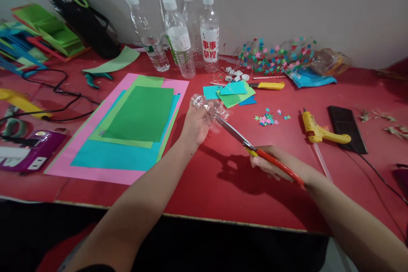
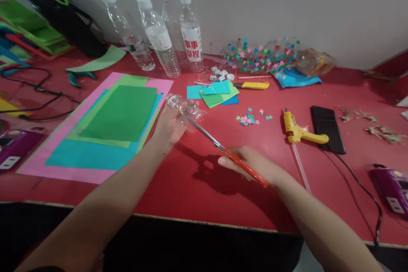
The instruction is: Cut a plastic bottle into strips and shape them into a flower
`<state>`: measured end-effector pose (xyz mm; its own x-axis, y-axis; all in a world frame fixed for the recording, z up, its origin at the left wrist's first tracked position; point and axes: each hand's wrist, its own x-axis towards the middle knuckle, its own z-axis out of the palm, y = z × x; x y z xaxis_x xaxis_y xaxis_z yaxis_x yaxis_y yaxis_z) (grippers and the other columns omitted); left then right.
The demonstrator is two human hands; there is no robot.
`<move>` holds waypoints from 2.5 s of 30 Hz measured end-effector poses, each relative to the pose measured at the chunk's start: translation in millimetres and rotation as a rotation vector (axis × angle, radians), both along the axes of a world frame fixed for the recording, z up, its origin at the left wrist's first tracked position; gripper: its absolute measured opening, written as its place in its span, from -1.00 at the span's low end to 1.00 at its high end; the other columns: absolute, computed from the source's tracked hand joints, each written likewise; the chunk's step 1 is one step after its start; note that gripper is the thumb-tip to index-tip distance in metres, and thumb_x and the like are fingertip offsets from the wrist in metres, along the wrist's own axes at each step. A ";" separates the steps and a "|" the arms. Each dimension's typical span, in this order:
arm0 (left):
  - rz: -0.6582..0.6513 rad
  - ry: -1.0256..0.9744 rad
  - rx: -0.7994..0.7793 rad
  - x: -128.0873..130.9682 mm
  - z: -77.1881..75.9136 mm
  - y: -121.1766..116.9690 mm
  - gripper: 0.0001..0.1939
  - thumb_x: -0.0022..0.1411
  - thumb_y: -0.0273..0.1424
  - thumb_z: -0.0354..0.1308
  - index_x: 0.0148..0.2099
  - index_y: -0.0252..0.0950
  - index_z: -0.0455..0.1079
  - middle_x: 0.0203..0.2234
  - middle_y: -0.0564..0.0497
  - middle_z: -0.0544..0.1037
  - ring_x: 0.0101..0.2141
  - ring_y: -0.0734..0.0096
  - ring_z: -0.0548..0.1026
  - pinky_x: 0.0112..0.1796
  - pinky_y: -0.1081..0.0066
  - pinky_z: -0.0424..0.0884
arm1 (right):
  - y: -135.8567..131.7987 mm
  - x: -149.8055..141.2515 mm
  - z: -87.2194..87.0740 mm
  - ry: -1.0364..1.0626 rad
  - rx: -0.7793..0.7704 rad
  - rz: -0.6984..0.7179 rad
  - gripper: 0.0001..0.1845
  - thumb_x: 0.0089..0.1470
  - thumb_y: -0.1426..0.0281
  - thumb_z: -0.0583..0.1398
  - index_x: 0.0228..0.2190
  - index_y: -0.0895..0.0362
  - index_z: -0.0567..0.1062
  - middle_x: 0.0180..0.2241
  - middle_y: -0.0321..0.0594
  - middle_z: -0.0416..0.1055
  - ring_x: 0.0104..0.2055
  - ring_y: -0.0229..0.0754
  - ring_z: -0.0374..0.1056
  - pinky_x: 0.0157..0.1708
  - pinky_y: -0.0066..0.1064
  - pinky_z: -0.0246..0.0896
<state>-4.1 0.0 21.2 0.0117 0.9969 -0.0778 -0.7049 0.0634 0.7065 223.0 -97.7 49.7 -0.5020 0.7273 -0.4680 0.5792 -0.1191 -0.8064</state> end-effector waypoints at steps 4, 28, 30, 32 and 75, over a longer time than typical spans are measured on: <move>-0.016 -0.006 -0.011 -0.1 0.4 -0.7 -0.68 0.01 -0.56 0.28 -0.29 -0.20 0.19 -0.46 0.10 0.55 -0.12 0.24 0.58 -0.12 0.27 0.47 | 0.7 0.4 -7.4 0.036 -0.011 -0.002 -0.47 0.18 -0.09 0.04 -0.38 0.15 0.34 -0.63 -0.44 0.17 -0.65 -0.43 0.11 -0.64 -0.55 -0.02; 0.017 0.081 0.095 -1.4 1.0 -0.2 -0.59 0.01 -0.51 0.30 -0.17 -0.16 0.18 -0.41 0.12 0.55 -0.20 0.29 0.60 -0.17 0.28 0.46 | -2.3 -6.7 0.1 0.192 -0.123 -0.072 -0.42 0.16 -0.14 0.01 -0.43 0.14 0.35 -0.71 -0.50 0.10 -0.73 -0.45 0.07 -0.67 -0.54 0.06; 0.036 0.109 0.104 -1.1 2.3 -0.5 -0.58 -0.01 -0.52 0.32 -0.21 -0.17 0.16 -0.43 0.13 0.55 -0.21 0.29 0.60 -0.17 0.27 0.47 | -1.7 -5.1 -0.8 0.258 -0.167 -0.057 -0.43 0.20 -0.12 -0.03 -0.43 0.14 0.34 -0.72 -0.51 0.09 -0.75 -0.46 0.04 -0.67 -0.54 0.08; 0.055 0.122 0.104 -0.6 3.0 -0.9 -0.57 -0.03 -0.52 0.34 -0.23 -0.18 0.14 -0.45 0.14 0.54 -0.23 0.29 0.60 -0.17 0.26 0.47 | -1.2 -3.9 -2.0 0.303 -0.199 -0.058 -0.44 0.21 -0.10 -0.04 -0.42 0.13 0.33 -0.72 -0.53 0.07 -0.76 -0.47 0.01 -0.65 -0.54 0.09; 0.063 0.095 0.100 0.3 2.9 -0.8 -0.57 -0.02 -0.50 0.35 -0.22 -0.17 0.15 -0.45 0.14 0.52 -0.21 0.30 0.59 -0.14 0.27 0.45 | -7.5 -21.1 -7.4 0.081 0.011 -0.177 -0.43 0.08 -0.16 0.08 -0.51 0.10 0.25 -0.66 -0.47 0.08 -0.67 -0.41 0.10 -0.69 -0.53 0.01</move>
<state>-3.8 -0.8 24.0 -0.0542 0.9982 0.0242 -0.6347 -0.0532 0.7709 201.9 -105.2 42.3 -0.4019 0.8124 -0.4224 0.4829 -0.2038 -0.8516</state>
